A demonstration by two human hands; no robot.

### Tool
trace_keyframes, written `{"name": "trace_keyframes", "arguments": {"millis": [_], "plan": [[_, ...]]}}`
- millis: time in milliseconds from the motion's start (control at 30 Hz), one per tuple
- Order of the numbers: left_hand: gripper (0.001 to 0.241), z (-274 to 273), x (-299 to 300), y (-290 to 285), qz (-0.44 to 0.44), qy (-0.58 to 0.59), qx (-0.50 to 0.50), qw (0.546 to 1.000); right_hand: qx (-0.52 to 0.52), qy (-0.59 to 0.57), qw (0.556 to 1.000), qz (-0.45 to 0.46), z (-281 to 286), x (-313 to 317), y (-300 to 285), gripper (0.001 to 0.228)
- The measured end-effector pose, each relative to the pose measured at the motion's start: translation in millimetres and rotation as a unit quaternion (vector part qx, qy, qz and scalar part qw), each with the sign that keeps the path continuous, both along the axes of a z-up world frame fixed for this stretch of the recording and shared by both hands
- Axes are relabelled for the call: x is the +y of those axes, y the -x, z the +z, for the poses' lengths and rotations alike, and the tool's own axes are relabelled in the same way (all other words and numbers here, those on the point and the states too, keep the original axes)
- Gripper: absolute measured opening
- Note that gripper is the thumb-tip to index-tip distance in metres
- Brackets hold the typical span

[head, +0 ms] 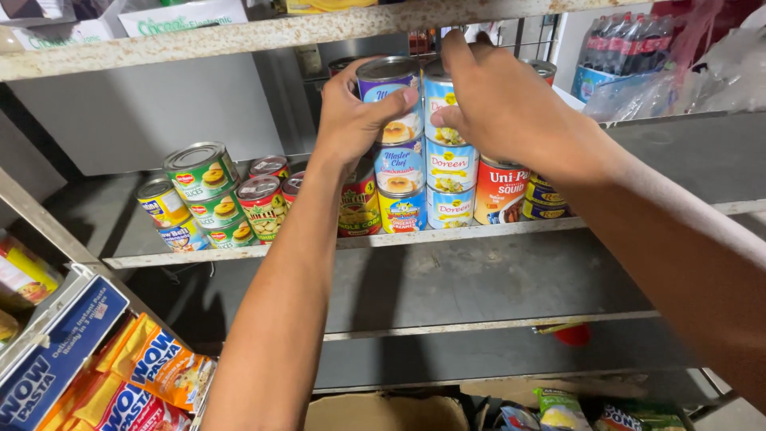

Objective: Organizing various canned food items on a shelf in a pantry or storage area.

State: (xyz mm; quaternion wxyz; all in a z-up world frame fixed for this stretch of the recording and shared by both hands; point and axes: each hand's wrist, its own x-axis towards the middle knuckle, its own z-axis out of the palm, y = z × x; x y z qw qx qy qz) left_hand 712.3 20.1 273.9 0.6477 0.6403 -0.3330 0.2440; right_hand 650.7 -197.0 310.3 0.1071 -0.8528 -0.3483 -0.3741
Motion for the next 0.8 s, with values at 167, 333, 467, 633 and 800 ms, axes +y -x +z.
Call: {"name": "trace_keyframes", "arguments": {"millis": [167, 333, 467, 633, 800], "plan": [[0.047, -0.2, 3.3, -1.0, 0.023, -0.039, -0.006, 0.999, -0.027, 0.051, 0.998, -0.018, 2.4, -0.5, -4.3, 0.049], [0.044, 0.1, 6.2, 6.0, 0.055, -0.081, 0.011, 0.995, -0.067, 0.088, 0.994, 0.02, 0.3, -7.6, -13.4, 0.045], [0.06, 0.2, 6.0, 13.1, 0.085, -0.093, 0.024, 0.992, -0.067, 0.068, 0.995, 0.035, 2.1, -8.5, -5.2, 0.041], [0.077, -1.8, 8.3, 16.3, 0.087, -0.123, 0.028, 0.988, -0.114, 0.077, 0.99, 0.036, -2.1, -14.5, -9.8, 0.039], [0.083, -1.5, 14.4, 16.3, 0.112, -0.163, 0.004, 0.98, -0.161, 0.077, 0.983, 0.039, -3.7, -16.8, -13.8, 0.027]]}}
